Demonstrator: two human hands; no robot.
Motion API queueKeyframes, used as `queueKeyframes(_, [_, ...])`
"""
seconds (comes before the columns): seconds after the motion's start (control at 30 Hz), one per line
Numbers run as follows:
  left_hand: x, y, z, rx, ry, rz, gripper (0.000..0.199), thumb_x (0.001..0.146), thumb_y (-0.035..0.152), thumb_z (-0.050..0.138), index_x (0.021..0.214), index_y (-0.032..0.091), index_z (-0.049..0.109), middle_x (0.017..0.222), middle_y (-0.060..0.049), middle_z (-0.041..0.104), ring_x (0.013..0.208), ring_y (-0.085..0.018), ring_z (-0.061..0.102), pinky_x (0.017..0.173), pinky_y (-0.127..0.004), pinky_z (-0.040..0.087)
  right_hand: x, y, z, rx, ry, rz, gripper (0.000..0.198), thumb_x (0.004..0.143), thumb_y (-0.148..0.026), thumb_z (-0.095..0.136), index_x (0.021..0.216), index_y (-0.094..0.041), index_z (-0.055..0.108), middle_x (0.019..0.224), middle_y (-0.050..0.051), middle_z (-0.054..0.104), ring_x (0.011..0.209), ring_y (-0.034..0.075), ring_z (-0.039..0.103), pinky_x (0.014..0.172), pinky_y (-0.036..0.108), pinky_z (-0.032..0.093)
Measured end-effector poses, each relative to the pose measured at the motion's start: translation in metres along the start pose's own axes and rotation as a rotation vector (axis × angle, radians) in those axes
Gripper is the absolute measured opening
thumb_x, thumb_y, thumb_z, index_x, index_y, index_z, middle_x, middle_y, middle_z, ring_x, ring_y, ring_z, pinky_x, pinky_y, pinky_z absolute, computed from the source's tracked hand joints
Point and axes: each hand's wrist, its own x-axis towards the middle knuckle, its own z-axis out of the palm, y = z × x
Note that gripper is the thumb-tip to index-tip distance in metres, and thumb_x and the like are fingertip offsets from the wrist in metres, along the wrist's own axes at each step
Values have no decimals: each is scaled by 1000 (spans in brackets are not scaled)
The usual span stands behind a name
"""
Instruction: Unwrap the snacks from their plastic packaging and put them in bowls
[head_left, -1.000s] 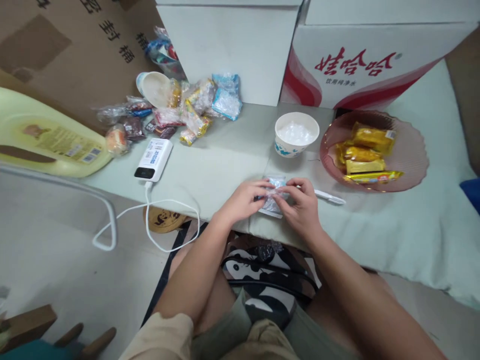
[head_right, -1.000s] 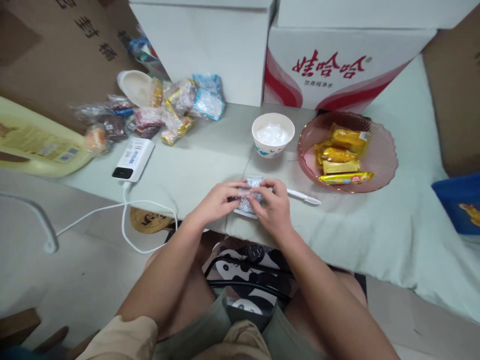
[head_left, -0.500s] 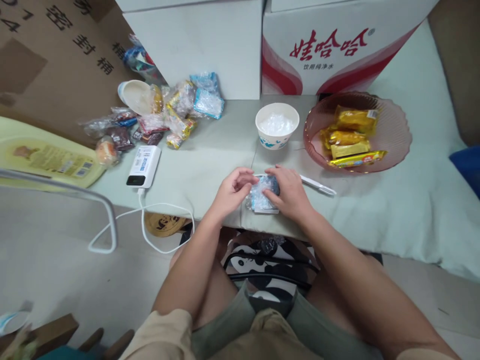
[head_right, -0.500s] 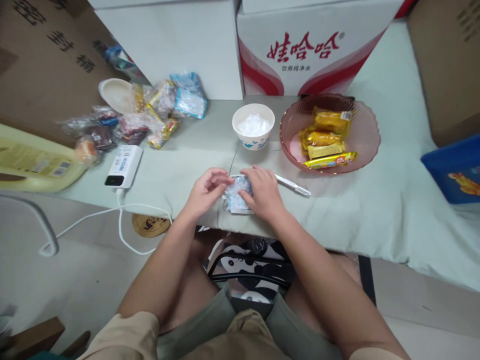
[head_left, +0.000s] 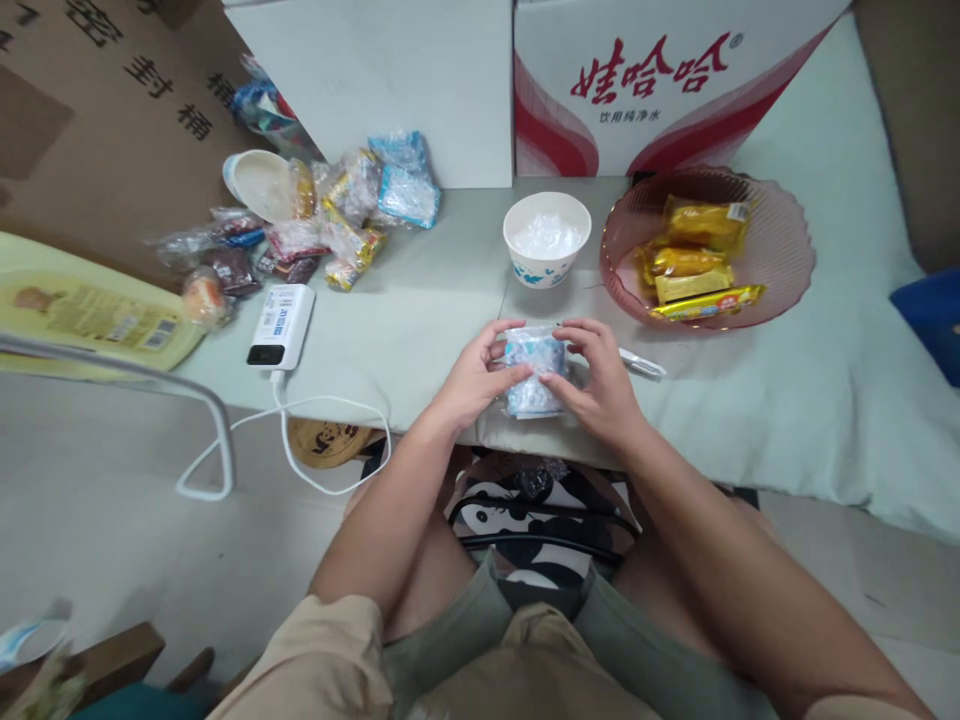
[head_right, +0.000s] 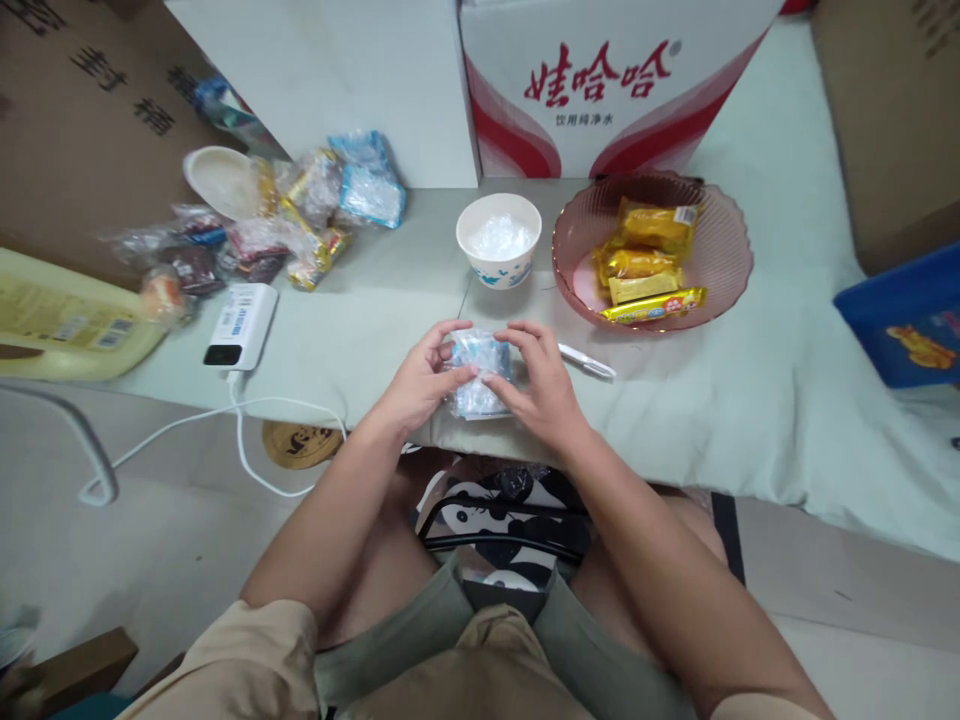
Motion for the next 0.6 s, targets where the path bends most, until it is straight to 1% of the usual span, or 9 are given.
queueKeyframes(0.03, [3,0,-2,-46,54,-1,65,66,35,86,123,25,57,104,-6,71,85,-19,70,71,-28,56,-1,0,-4,-4,-16,-25,34,90,-36,60,121,-24,56,129,13,57,123,28,55,99,45,50])
queueKeyframes(0.1, [9,-1,-11,-120,210,37,65,65,33,86,121,27,55,100,-4,71,80,-17,69,67,-27,55,-3,2,-12,-72,-24,-58,29,93,-31,54,120,-24,57,128,13,61,123,27,57,103,46,48])
queueKeyframes(0.2, [17,-1,-30,-218,475,144,54,63,28,85,108,25,55,94,-1,69,79,-15,67,68,-26,55,-7,14,-19,-325,7,-20,30,92,-21,49,119,-21,60,122,13,66,119,29,59,104,49,45])
queueKeyframes(0.27, [20,0,-41,-274,582,168,45,63,26,82,98,23,55,90,0,68,77,-14,66,68,-26,54,-9,24,-21,-508,-11,30,36,89,-18,48,123,-19,60,127,15,64,122,32,55,105,52,41])
queueKeyframes(0.33, [22,2,-49,-315,622,142,40,63,23,80,92,22,53,87,1,66,74,-13,64,64,-25,52,-10,34,-21,-631,-46,78,39,89,-18,49,126,-17,61,132,17,62,123,35,53,103,54,40])
queueKeyframes(0.37, [22,2,-50,-332,631,121,40,62,22,79,91,22,52,85,2,65,72,-12,63,60,-24,50,-10,37,-22,-668,-58,106,37,89,-20,50,123,-17,63,129,17,63,119,35,54,100,53,42])
queueKeyframes(0.43, [22,4,-49,-356,638,89,42,60,20,79,90,22,50,82,3,62,68,-11,61,56,-23,46,-9,38,-23,-690,-66,159,29,91,-24,51,113,-19,69,112,17,68,106,33,58,90,49,45])
queueKeyframes(0.5, [22,4,-43,-353,625,78,45,59,21,80,91,22,49,82,4,61,67,-11,61,54,-23,45,-7,33,-24,-614,-69,156,25,93,-28,50,105,-20,71,97,14,68,93,30,60,82,44,47])
queueKeyframes(0.6, [21,4,-30,-285,571,96,47,58,25,83,90,22,49,80,4,61,66,-11,60,56,-23,48,-6,15,-19,-296,-79,87,28,97,-31,45,107,-21,69,92,10,69,83,24,63,75,36,49])
